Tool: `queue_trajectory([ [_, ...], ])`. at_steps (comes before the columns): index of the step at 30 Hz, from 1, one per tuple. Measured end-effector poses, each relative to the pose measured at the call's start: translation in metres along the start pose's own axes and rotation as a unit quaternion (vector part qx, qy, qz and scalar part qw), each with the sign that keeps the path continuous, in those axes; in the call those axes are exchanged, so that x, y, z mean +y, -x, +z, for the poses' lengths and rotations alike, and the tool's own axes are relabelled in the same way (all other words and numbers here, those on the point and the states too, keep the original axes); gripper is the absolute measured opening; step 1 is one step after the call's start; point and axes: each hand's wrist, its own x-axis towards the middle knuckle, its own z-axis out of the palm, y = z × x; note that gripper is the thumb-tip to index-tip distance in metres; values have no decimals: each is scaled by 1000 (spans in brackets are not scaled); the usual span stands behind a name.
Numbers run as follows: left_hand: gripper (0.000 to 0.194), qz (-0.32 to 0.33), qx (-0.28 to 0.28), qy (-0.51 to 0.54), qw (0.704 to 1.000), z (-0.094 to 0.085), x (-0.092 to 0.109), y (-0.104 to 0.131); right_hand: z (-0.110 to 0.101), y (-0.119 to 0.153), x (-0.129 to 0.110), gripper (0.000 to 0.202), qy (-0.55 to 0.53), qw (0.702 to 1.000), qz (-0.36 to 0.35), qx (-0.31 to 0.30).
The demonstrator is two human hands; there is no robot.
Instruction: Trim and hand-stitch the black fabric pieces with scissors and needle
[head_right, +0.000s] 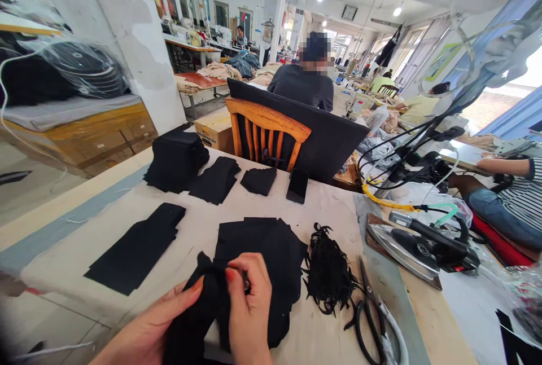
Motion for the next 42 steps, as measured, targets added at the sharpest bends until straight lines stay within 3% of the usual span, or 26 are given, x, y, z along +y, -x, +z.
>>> queue_trajectory([
  [6, 21, 17, 25, 32, 999, 1, -2, -9, -11, -6, -17, 12, 33, 994, -102, -32],
  [10, 25, 27, 79, 28, 996, -10, 3, -16, -12, -5, -15, 14, -10, 998, -54, 44],
  [13, 21, 74, 95, -81, 989, -23, 17, -22, -14, -2, -10, 15, -54, 996, 2, 64],
  [15, 17, 186, 121, -214, 951, -28, 27, -23, -15, -2, -10, 18, -56, 998, 14, 34],
  [17, 14, 295, 127, -325, 890, -27, 36, -21, -14, -4, -11, 19, -48, 999, 8, -9],
  [18, 14, 322, 105, -363, 868, -24, 39, -19, -14, -5, -12, 19, -44, 999, 1, -31],
  [20, 15, 323, 34, -408, 853, -17, 43, -16, -13, -8, -16, 17, -34, 997, -13, -62],
  [22, 13, 283, -14, -412, 866, -12, 41, -16, -14, -10, -19, 17, -24, 997, -24, -67],
  [25, 17, 168, -54, -309, 935, -13, 32, -20, -18, -12, -19, 19, 0, 997, -40, -64],
  [27, 20, 94, -51, -199, 974, -17, 25, -22, -20, -11, -17, 19, 28, 997, -52, -53],
  [28, 20, 87, -41, -174, 980, -18, 22, -23, -21, -11, -16, 18, 41, 997, -56, -41],
  [30, 15, 152, -11, -214, 965, -19, 21, -21, -21, -10, -15, 16, 56, 996, -63, -16],
  [32, 10, 264, 25, -298, 917, -15, 25, -16, -20, -10, -17, 14, 57, 996, -72, -21],
  [33, 17, 309, 38, -324, 893, -12, 28, -14, -19, -10, -18, 14, 52, 995, -79, -37],
  [35, 29, 329, 16, -368, 869, -6, 33, -10, -16, -12, -22, 15, 28, 993, -75, -82],
  [36, 24, 313, -12, -392, 865, -4, 35, -9, -14, -13, -23, 14, 7, 994, -56, -95],
  [38, 13, 275, -40, -416, 866, -2, 36, -10, -11, -14, -24, 9, -44, 995, 13, -89],
  [39, 20, 263, -30, -405, 875, -3, 35, -11, -10, -14, -24, 11, -69, 992, 57, -84],
  [42, 24, 232, 20, -293, 927, -9, 29, -16, -8, -11, -17, 21, -122, 973, 170, -95],
])
